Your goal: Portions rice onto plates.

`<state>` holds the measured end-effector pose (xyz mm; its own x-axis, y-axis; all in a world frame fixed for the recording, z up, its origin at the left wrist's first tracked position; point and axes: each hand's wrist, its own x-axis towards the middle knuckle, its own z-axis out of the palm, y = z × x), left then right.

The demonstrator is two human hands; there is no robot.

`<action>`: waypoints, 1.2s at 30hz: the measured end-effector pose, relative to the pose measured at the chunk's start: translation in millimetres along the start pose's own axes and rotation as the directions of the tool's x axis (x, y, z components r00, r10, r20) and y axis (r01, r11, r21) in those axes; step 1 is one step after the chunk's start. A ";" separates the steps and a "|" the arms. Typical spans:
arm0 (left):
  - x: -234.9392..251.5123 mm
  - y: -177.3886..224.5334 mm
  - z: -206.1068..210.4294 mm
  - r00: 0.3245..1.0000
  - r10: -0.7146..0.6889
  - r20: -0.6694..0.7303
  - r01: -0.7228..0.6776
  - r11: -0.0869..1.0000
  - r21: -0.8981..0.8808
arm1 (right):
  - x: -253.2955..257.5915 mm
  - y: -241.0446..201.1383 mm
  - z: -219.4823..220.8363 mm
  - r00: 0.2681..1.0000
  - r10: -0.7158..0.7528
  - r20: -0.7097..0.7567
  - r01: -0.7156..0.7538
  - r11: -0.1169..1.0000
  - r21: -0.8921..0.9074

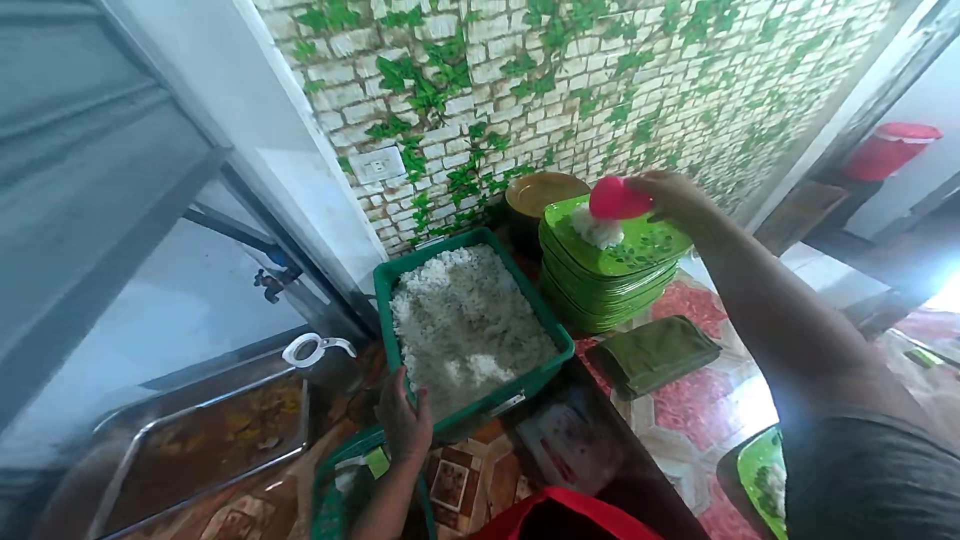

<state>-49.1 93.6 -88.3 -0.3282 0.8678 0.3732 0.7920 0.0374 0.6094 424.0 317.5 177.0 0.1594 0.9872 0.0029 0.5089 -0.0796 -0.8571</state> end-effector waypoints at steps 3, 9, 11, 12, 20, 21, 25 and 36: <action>-0.9 -0.7 1.9 1.000 0.011 -0.017 -0.011 1.000 0.000 | 11.2 -3.6 2.0 0.997 0.054 0.060 -0.052 0.998 -0.034; -2.3 -2.9 4.1 1.000 0.026 -0.016 -0.026 1.000 0.005 | 37.3 -16.2 20.5 1.000 0.029 0.012 -0.028 0.997 -0.078; -1.8 -2.5 5.3 0.999 0.031 -0.022 -0.031 1.000 0.004 | 39.6 -21.4 23.8 1.000 0.001 0.024 0.002 0.991 -0.132; -0.7 -1.6 5.7 0.999 0.037 -0.025 -0.037 0.999 0.004 | 33.0 -32.3 23.6 0.999 -0.028 0.028 0.031 0.991 -0.132; -7.6 7.6 -2.3 0.999 0.037 0.007 -0.037 0.999 -0.038 | -100.3 -25.7 211.3 0.718 -0.216 0.662 0.466 0.855 -0.227; -8.4 11.5 -4.0 0.998 0.058 0.007 -0.058 0.996 -0.065 | -106.6 -9.5 240.1 0.657 -0.179 0.733 0.478 0.850 -0.221; -5.7 16.2 -2.9 0.992 0.128 -0.009 -0.128 0.989 -0.074 | -124.8 31.0 265.2 0.620 -0.256 0.742 0.441 0.895 -0.061; 0.3 26.5 -4.0 0.996 0.020 0.088 -0.021 1.000 0.019 | -135.4 107.5 93.4 0.970 0.231 -0.073 -0.201 0.937 0.284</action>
<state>-30.3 92.8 -69.3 -0.2660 0.9086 0.3220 0.8082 0.0282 0.5882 378.2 188.1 36.3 0.3337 0.9295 -0.1572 0.2045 -0.2342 -0.9504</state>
